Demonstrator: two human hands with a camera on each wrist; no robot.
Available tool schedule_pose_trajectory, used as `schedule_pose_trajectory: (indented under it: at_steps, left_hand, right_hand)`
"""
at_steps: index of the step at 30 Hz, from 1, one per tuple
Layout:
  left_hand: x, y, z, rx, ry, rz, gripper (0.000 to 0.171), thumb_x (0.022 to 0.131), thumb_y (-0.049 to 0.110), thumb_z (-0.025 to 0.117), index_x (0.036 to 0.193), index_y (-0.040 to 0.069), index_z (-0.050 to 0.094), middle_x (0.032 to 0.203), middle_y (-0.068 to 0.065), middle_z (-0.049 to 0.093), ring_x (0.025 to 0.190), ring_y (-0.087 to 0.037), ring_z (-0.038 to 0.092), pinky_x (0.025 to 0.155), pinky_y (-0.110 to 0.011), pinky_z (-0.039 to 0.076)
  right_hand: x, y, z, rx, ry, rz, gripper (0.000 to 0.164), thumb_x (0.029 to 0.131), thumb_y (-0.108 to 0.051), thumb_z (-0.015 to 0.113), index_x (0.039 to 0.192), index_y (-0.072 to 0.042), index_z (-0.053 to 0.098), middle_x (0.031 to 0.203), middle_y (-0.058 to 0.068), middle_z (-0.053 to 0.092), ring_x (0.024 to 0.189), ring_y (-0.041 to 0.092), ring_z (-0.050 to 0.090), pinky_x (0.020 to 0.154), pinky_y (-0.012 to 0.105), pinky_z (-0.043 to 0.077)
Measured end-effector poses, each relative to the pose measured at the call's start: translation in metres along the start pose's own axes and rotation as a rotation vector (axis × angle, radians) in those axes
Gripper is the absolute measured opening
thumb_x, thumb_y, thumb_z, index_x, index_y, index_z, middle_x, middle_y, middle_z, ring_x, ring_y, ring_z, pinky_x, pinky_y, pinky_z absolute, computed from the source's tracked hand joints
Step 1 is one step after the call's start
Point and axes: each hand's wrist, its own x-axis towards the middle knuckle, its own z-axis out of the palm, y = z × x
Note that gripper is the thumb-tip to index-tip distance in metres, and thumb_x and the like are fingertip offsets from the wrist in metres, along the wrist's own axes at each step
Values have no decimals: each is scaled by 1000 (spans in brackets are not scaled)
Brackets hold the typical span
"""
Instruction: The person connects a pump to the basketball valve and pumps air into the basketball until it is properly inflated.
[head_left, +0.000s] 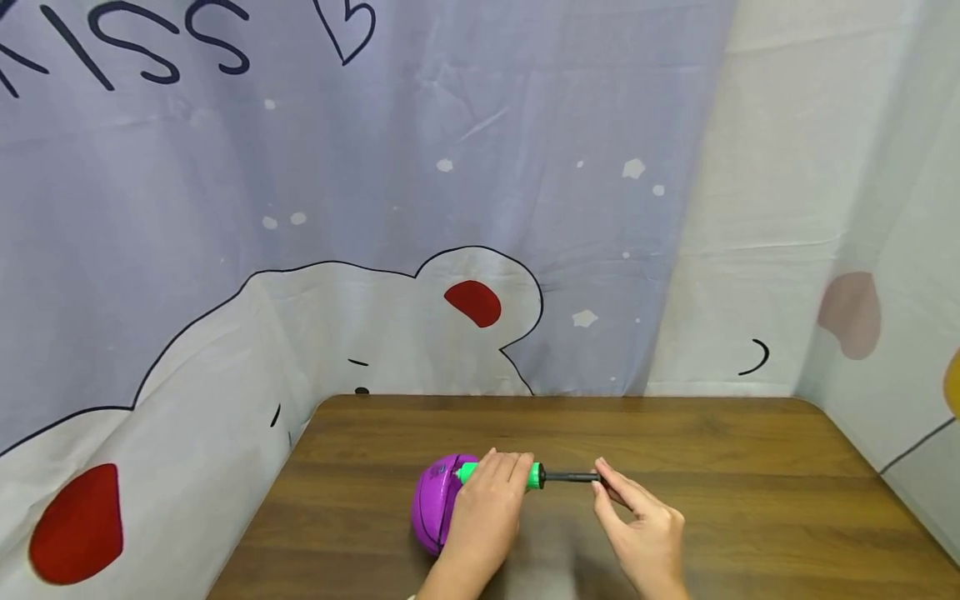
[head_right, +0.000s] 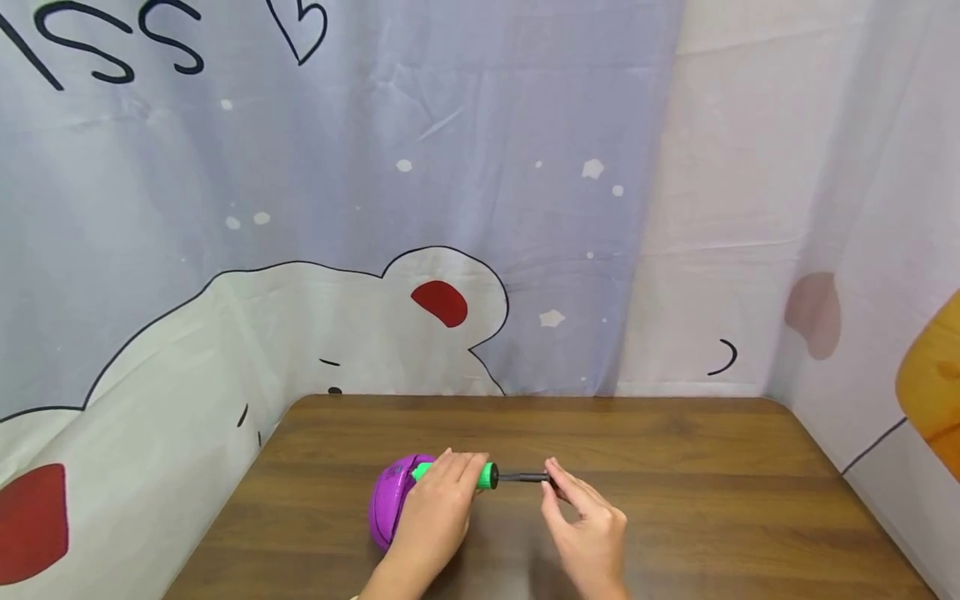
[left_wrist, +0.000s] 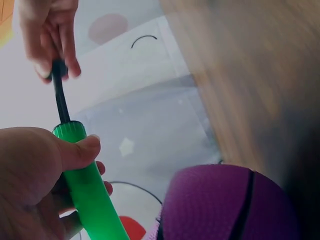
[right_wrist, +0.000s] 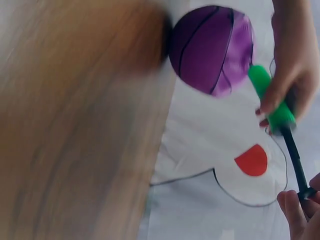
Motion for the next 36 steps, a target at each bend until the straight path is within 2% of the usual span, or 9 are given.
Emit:
schedule_pose_trajectory:
  at_steps: [6, 11, 16, 20, 26, 30, 31, 36]
  left_hand:
    - [-4, -8, -1, -10, -10, -29, 55, 69, -5, 84, 118, 11, 65, 108, 0, 69, 104, -15, 67, 107, -35, 51]
    - [-5, -10, -3, -21, -26, -31, 53, 72, -3, 83, 120, 11, 65, 109, -1, 70, 105, -16, 67, 108, -36, 51]
    - [-4, -7, -5, -12, -12, -26, 54, 69, -3, 85, 119, 9, 66, 108, -2, 70, 104, -17, 68, 106, -37, 52]
    - [-2, -2, -6, 13, 38, 0, 54, 66, -4, 86, 115, 7, 67, 105, -3, 70, 101, -18, 68, 104, -37, 54]
    - [3, 9, -4, 61, 95, 33, 45, 68, -5, 82, 110, 7, 70, 102, -3, 70, 96, -19, 67, 102, -34, 55]
    - [4, 18, -5, 86, 98, 55, 41, 70, -1, 83, 109, 7, 71, 102, -2, 72, 96, -17, 68, 100, -33, 56]
    - [4, 20, -5, 87, 94, 61, 42, 70, 0, 85, 109, 7, 72, 102, -2, 72, 96, -17, 68, 100, -33, 56]
    - [5, 23, -7, 50, 56, 63, 47, 68, 0, 88, 111, 7, 71, 103, -2, 73, 98, -16, 69, 101, -34, 56]
  right_hand:
    - [5, 4, -20, -79, 3, 101, 34, 74, 14, 76, 104, -2, 79, 96, 14, 77, 83, -13, 67, 76, 3, 52]
    - [4, 5, -25, -84, -14, 113, 29, 80, 7, 76, 107, -4, 79, 97, 12, 77, 82, -6, 71, 77, 4, 52]
    - [4, 2, -25, -75, 5, 124, 23, 86, -4, 76, 108, -6, 79, 99, 10, 78, 81, 0, 73, 79, 4, 52]
    - [4, -2, -19, -54, 30, 82, 27, 82, 3, 76, 108, -5, 79, 100, 11, 77, 82, 1, 73, 80, 5, 53]
    - [-4, -6, -1, -12, 56, -19, 31, 74, 10, 79, 103, -1, 79, 98, 14, 77, 85, 4, 74, 79, 6, 54]
    - [-11, -10, 11, 4, 45, -54, 32, 70, 11, 81, 100, 2, 79, 96, 15, 77, 89, 6, 74, 76, 8, 55]
    - [-12, -10, 13, 2, 40, -60, 29, 72, 10, 81, 100, 2, 79, 97, 14, 77, 89, 7, 74, 76, 8, 56]
    - [-14, -11, 16, 21, 15, -66, 29, 71, 11, 82, 99, 4, 78, 96, 15, 77, 84, 10, 75, 74, 8, 56]
